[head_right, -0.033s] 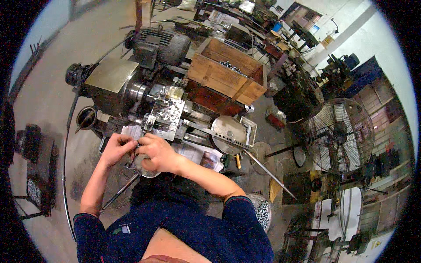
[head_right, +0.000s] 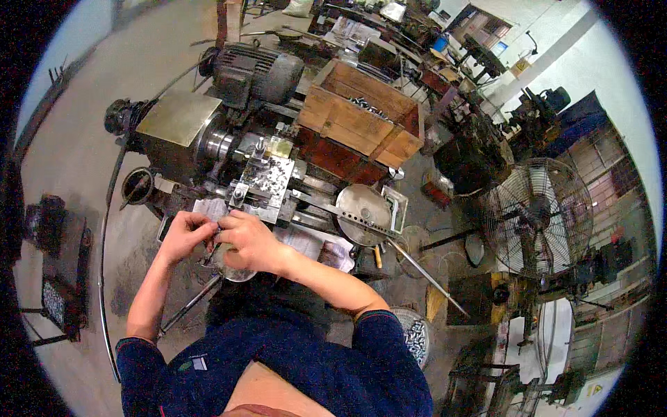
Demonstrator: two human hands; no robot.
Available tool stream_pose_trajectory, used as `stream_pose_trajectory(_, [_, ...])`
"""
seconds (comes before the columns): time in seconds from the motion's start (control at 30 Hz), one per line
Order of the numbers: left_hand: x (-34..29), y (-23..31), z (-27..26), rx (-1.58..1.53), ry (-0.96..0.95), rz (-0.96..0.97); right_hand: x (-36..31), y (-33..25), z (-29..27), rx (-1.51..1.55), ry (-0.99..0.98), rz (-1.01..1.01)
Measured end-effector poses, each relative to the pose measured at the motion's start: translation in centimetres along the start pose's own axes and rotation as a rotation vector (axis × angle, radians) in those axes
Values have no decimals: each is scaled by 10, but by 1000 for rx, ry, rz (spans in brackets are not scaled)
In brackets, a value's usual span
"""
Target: The person places a metal part into a machine chuck, operates levers to shape the object, and drops the finished item into a bin. The person repeats this process for several individual metal components.
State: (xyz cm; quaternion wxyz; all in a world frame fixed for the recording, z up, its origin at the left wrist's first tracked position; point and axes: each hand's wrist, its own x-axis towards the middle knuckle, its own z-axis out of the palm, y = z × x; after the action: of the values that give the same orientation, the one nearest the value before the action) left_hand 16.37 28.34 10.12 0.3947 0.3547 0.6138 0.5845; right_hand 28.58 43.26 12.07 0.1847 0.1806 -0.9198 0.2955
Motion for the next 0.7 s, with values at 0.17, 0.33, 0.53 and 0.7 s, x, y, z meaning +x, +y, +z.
stream_pose_trajectory(0.17, [-7,11,-34,352,173,50,18,23,-1,-151,-101,14])
stream_pose_trajectory(0.33, [-54,3,-126,423,579,62,63,88,-25,-652,-135,150])
stream_pose_trajectory(0.53, [-147,-33,-211,1304,959,-40,97,140,-2,-896,-325,295])
stream_pose_trajectory(0.7, [-175,-55,-196,887,810,-377,88,158,7,-833,-180,191])
